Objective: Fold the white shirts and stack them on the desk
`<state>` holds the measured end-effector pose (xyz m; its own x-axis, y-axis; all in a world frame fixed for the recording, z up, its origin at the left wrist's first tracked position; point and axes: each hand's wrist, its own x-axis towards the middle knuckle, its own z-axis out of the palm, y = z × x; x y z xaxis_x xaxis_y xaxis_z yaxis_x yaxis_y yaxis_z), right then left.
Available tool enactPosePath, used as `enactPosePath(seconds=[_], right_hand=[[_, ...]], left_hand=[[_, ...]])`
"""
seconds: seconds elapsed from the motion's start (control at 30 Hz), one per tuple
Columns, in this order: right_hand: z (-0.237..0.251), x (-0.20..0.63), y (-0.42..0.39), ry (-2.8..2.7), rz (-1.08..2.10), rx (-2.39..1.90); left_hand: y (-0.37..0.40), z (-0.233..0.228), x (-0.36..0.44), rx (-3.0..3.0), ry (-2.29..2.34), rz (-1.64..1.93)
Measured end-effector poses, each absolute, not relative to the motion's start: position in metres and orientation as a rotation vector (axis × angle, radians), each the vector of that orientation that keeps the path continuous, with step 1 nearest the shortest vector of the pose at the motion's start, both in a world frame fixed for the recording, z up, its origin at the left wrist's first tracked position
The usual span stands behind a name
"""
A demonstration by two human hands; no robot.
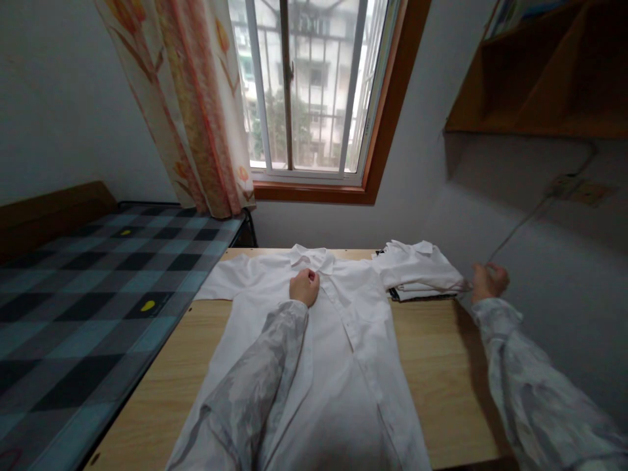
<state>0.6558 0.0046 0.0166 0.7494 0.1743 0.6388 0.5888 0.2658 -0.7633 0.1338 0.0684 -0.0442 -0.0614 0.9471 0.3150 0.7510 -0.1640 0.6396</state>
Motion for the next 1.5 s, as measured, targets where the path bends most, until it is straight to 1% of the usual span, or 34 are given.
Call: enactPosePath(seconds=[0.07,0.1,0.2,0.3,0.37,0.47,0.57,0.7,0.9,0.97,1.07,1.17,1.23,1.37,1.5], right_hand=[[0.02,0.618,0.011,-0.836,-0.323,-1.389],[0.023,0.591,0.014,-1.043,-0.302,-1.394],[0.029,0.495,0.02,-1.755,-0.1,-1.174],[0.026,0.402,0.03,-2.215,0.069,-0.938],[0.019,0.356,0.044,-2.283,0.109,-0.876],[0.004,0.315,0.072,-2.255,0.155,-0.887],[-0.012,0.297,0.095,-2.165,0.23,-0.951],[-0.031,0.29,0.104,-1.989,0.273,-1.017],[-0.054,0.286,0.104,-1.817,0.316,-1.036],[-0.059,0.286,0.106,-1.737,0.339,-1.058],[-0.061,0.286,0.107,-1.688,0.356,-1.074],[-0.058,0.285,0.106,-1.734,0.34,-1.068],[-0.057,0.284,0.105,-1.758,0.319,-1.063],[-0.058,0.284,0.104,-1.793,0.29,-1.064],[-0.058,0.283,0.104,-1.808,0.273,-1.051]], left_hand=[[0.069,-0.045,0.133,1.905,1.808,1.092],[0.069,-0.045,0.133,1.883,1.786,1.118],[0.069,-0.046,0.132,1.808,1.665,1.215],[0.069,-0.047,0.132,1.747,1.494,1.309],[0.068,-0.048,0.131,1.727,1.404,1.355],[0.067,-0.05,0.13,1.718,1.324,1.409],[0.066,-0.05,0.127,1.689,1.286,1.454],[0.065,-0.051,0.126,1.643,1.324,1.475],[0.07,-0.056,0.12,1.585,1.442,1.363],[0.076,-0.049,0.108,1.664,1.505,1.323],[0.094,-0.026,0.086,2.013,1.508,1.303],[0.121,-0.006,0.071,2.382,1.452,1.113],[0.139,-0.001,0.066,2.502,1.389,0.961],[0.159,-0.004,0.061,2.539,1.42,0.79],[0.152,-0.003,0.064,2.419,1.448,0.815]])
